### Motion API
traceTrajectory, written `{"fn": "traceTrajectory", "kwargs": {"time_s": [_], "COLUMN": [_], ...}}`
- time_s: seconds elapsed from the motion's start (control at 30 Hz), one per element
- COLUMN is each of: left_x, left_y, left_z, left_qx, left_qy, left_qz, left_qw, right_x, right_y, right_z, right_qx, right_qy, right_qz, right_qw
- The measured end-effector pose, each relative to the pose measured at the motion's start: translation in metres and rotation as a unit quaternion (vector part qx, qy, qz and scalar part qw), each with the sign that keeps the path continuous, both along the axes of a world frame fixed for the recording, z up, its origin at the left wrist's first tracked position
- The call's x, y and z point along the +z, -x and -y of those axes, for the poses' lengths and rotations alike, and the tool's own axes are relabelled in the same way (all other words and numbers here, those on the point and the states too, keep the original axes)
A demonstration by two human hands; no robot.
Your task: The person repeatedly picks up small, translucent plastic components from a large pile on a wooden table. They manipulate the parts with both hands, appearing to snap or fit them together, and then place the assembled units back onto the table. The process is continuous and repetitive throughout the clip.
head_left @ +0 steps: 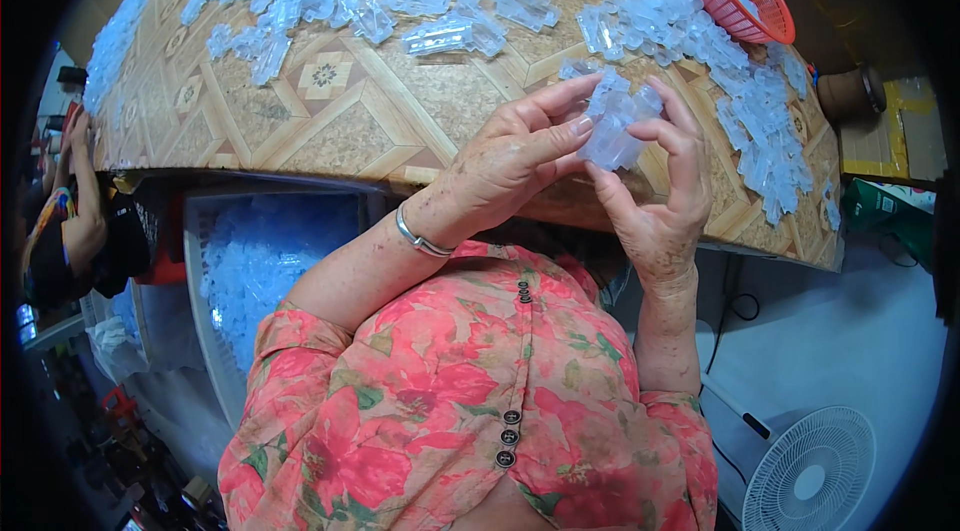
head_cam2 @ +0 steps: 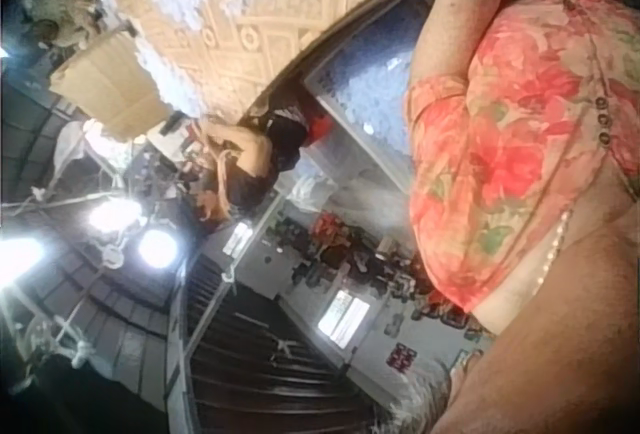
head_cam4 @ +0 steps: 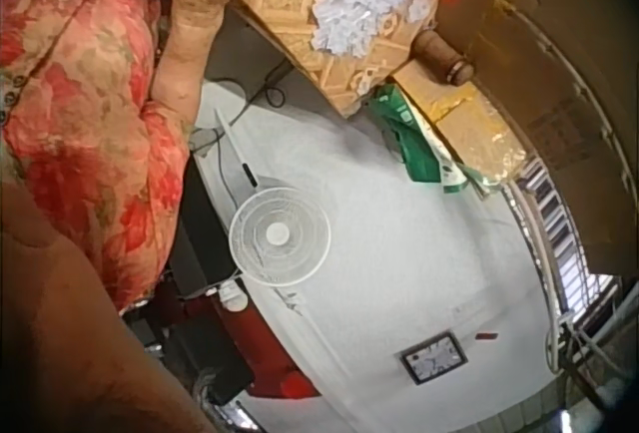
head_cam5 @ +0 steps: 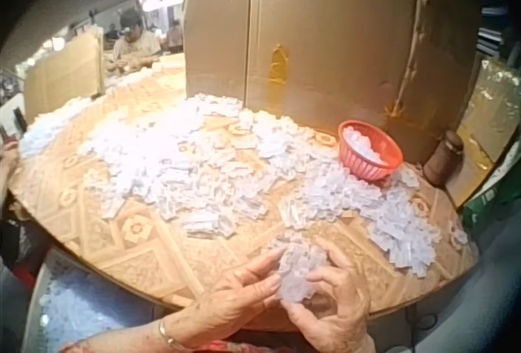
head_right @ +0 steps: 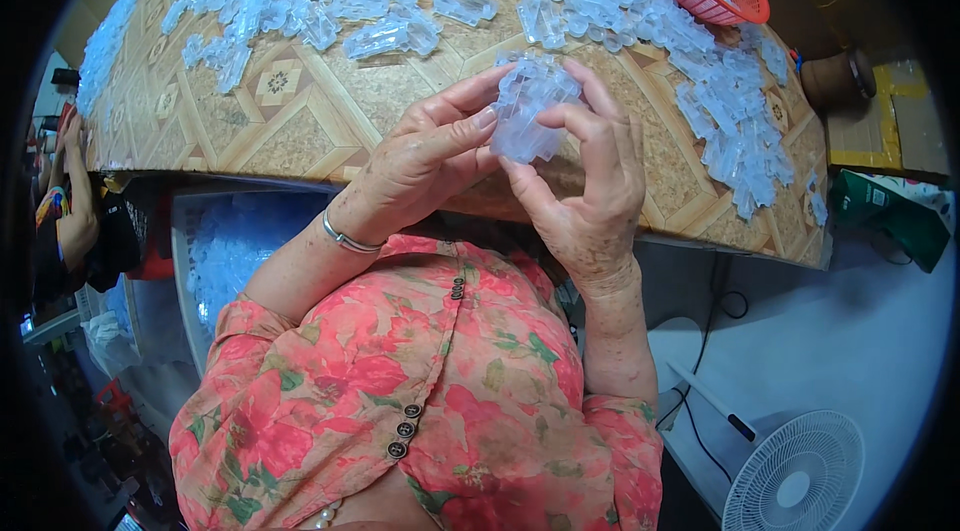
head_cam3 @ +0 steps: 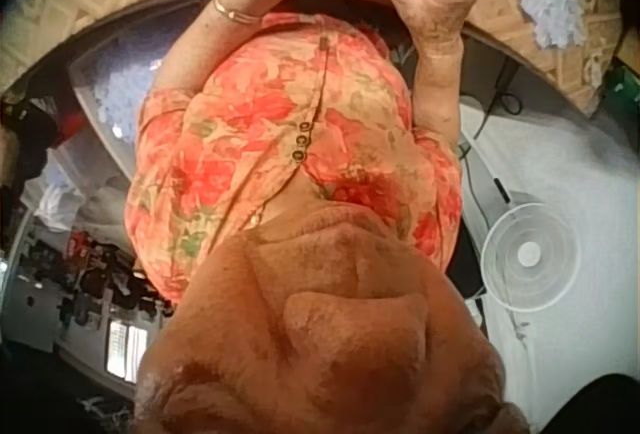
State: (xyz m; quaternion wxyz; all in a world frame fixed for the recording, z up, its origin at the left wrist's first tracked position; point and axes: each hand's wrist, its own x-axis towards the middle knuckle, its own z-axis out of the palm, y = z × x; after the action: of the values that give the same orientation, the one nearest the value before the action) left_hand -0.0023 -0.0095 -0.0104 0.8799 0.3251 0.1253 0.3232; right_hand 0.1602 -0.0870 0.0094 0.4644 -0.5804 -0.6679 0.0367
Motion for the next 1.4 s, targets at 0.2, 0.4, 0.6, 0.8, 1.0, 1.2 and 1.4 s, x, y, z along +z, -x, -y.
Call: {"fn": "traceTrajectory", "kwargs": {"time_s": [0.2,0.4,0.6,0.8,1.0,1.2,1.4], "left_x": [0.001,0.003,0.001,0.000,0.003,0.000,0.002], "left_y": [0.006,0.007,0.002,0.003,0.003,0.004,0.009], "left_z": [-0.003,-0.003,0.001,-0.001,0.002,0.001,-0.006], "left_qx": [-0.042,-0.031,-0.002,-0.020,0.000,-0.004,-0.025], "left_qy": [-0.033,-0.064,-0.078,-0.086,-0.098,-0.108,-0.240], "left_qz": [-0.034,-0.044,-0.043,-0.070,-0.066,-0.060,-0.111], "left_qw": [0.998,0.996,0.996,0.994,0.993,0.992,0.964], "right_x": [0.001,-0.001,-0.004,-0.004,-0.006,-0.010,-0.015], "right_y": [-0.001,-0.001,-0.002,-0.003,-0.001,0.001,0.004], "right_z": [0.000,0.002,0.003,0.003,0.001,-0.001,-0.001], "right_qx": [0.057,0.047,0.040,0.045,0.059,0.069,0.060], "right_qy": [0.002,0.040,0.071,0.061,0.045,0.026,0.007], "right_qz": [-0.043,-0.034,-0.070,-0.063,-0.070,-0.077,-0.097], "right_qw": [0.997,0.998,0.994,0.995,0.995,0.994,0.993]}}
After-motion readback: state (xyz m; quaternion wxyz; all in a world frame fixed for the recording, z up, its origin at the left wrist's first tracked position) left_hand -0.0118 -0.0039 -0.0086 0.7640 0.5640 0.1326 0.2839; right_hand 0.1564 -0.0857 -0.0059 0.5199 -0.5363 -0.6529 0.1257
